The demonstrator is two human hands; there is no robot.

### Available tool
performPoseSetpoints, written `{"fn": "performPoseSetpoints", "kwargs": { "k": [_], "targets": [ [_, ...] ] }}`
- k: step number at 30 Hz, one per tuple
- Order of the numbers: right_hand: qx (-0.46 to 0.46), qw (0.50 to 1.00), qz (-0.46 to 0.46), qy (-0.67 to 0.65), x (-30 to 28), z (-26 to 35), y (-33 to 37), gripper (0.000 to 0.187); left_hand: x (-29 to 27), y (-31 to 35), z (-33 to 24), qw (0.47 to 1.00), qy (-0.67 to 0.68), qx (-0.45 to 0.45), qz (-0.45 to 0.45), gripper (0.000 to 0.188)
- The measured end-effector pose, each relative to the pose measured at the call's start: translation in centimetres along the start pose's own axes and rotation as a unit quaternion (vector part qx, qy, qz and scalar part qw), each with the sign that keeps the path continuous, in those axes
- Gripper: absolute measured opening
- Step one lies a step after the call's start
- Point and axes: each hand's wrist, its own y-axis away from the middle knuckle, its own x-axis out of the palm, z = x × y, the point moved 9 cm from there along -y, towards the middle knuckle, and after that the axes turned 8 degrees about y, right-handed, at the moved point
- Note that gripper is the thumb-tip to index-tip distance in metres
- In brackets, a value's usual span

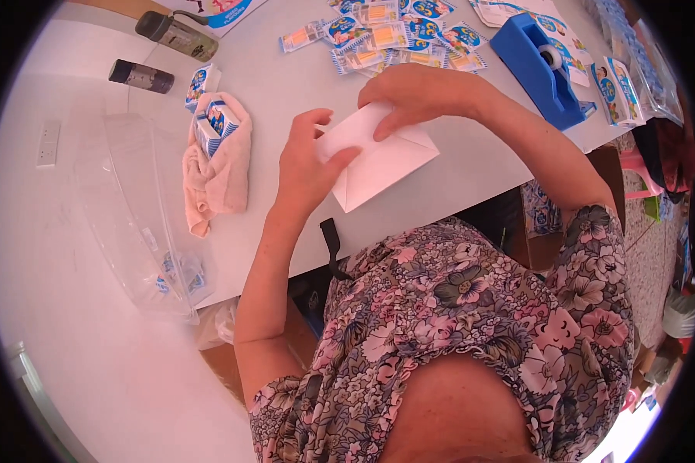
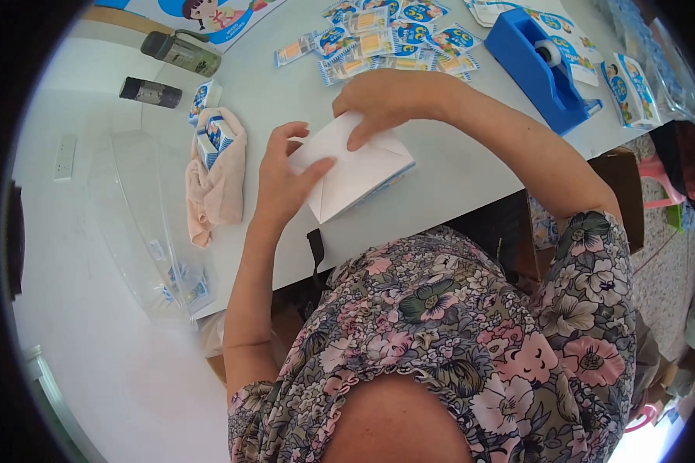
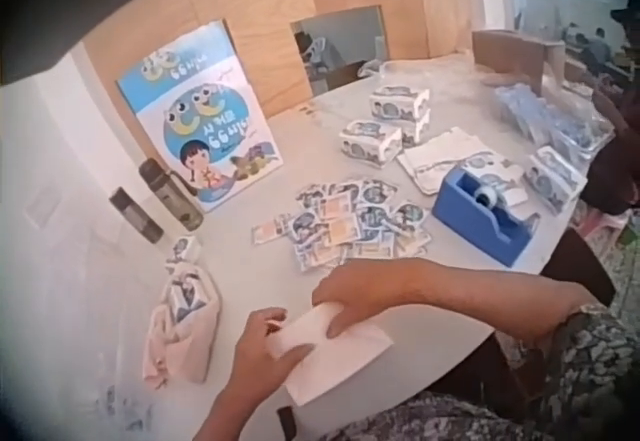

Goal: Sorting and packaging small blue and white packets into cardboard boxes at a workbench.

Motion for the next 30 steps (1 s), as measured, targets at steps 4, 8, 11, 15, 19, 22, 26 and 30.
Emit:
{"fn": "performPoseSetpoints", "kwargs": {
  "k": [4, 8, 11, 15, 19, 22, 26, 30],
  "targets": [
    [-0.015, 0.997, -0.009, -0.076, 1.1, -0.2, 1.0, 0.061, -1.2, 3.4, 4.4, 0.989, 0.116, -0.061, -0.074, 0.062],
    [-0.055, 0.988, -0.059, -0.134, 2.1, 1.7, 2.4, 0.064, 1.3, 6.1, 3.6, 0.961, 0.242, -0.13, -0.035, 0.056],
    [-0.124, 0.975, -0.163, -0.09, -4.3, 8.3, 5.1, 0.074, -4.9, 7.6, -9.0, 0.946, -0.124, 0.237, -0.182, 0.054],
    [-0.227, 0.926, -0.295, 0.065, -4.8, 12.9, 7.8, 0.079, -4.2, 11.2, -10.3, 0.852, -0.31, 0.376, -0.194, 0.05],
    [-0.216, 0.948, -0.213, 0.097, -0.1, 10.2, 4.9, 0.065, -0.4, 10.4, -2.9, 0.886, -0.35, 0.297, -0.067, 0.046],
    [-0.202, 0.95, -0.202, 0.13, 4.1, 8.0, 3.8, 0.056, -0.1, 10.0, -2.3, 0.946, -0.254, 0.2, -0.022, 0.046],
    [-0.21, 0.93, -0.289, 0.092, 3.1, 7.7, 4.4, 0.043, -0.6, 9.8, -2.2, 0.938, -0.278, 0.204, -0.042, 0.043],
    [0.047, 0.909, -0.413, -0.01, -1.2, -5.6, 5.8, 0.046, -1.0, 10.2, -1.7, 0.934, -0.288, 0.197, -0.073, 0.038]
  ]
}}
